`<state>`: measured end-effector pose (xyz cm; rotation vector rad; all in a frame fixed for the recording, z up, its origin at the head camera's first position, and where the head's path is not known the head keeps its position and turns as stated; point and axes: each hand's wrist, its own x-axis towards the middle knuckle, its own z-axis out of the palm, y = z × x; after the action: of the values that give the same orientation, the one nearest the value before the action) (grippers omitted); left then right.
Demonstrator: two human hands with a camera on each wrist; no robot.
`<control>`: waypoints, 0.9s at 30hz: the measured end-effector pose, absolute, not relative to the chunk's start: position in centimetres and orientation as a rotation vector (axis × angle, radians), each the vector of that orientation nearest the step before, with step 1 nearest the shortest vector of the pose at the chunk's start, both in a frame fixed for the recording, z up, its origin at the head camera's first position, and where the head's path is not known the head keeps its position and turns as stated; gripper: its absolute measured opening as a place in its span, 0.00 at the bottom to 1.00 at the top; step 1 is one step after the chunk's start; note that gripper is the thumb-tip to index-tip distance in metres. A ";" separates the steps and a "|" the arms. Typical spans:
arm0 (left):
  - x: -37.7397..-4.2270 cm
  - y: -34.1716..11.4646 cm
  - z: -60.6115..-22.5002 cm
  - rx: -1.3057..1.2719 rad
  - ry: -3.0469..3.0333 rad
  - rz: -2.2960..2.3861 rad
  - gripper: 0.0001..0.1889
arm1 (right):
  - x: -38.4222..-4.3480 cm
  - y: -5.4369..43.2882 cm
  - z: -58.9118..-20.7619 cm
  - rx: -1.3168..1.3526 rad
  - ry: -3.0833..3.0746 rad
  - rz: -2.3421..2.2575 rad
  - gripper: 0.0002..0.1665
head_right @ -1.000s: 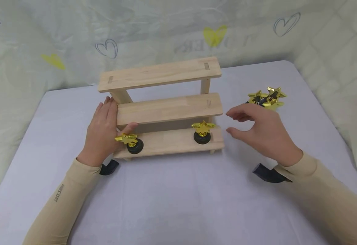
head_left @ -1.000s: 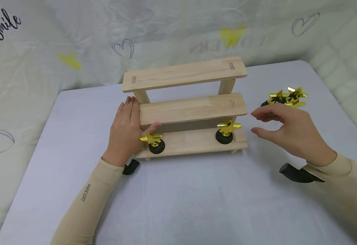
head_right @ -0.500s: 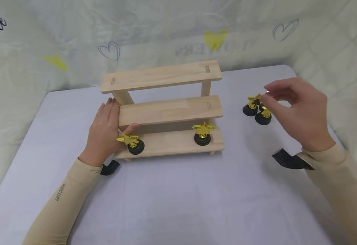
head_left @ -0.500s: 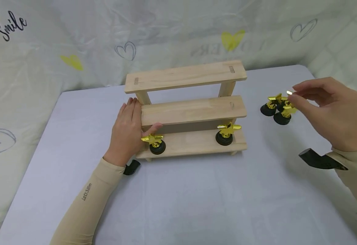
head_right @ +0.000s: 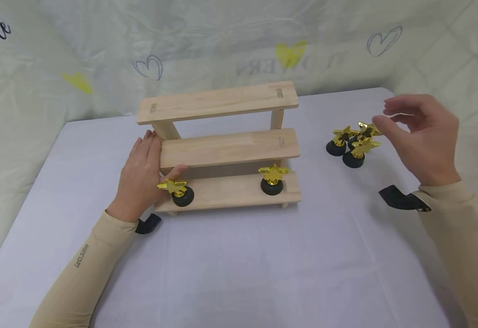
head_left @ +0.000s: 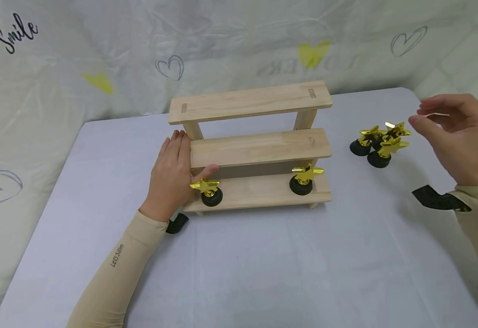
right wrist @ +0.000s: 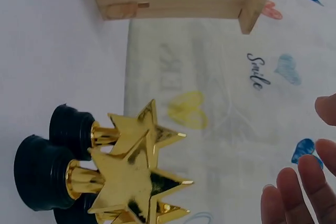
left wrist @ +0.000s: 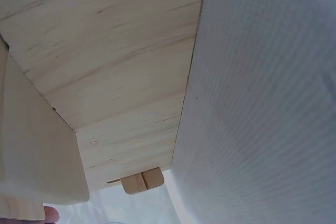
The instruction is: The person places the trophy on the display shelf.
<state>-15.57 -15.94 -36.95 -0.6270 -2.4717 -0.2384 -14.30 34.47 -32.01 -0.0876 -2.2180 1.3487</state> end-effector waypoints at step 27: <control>-15.5 -15.9 -36.7 -0.608 -2.525 -0.303 0.57 | -15.9 39.2 -36.6 -0.170 -2.366 1.463 0.23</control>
<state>-15.49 -15.85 -36.72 -0.6080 -2.5252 -0.3034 -15.90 39.24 -36.58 -0.1702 -2.3665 1.4626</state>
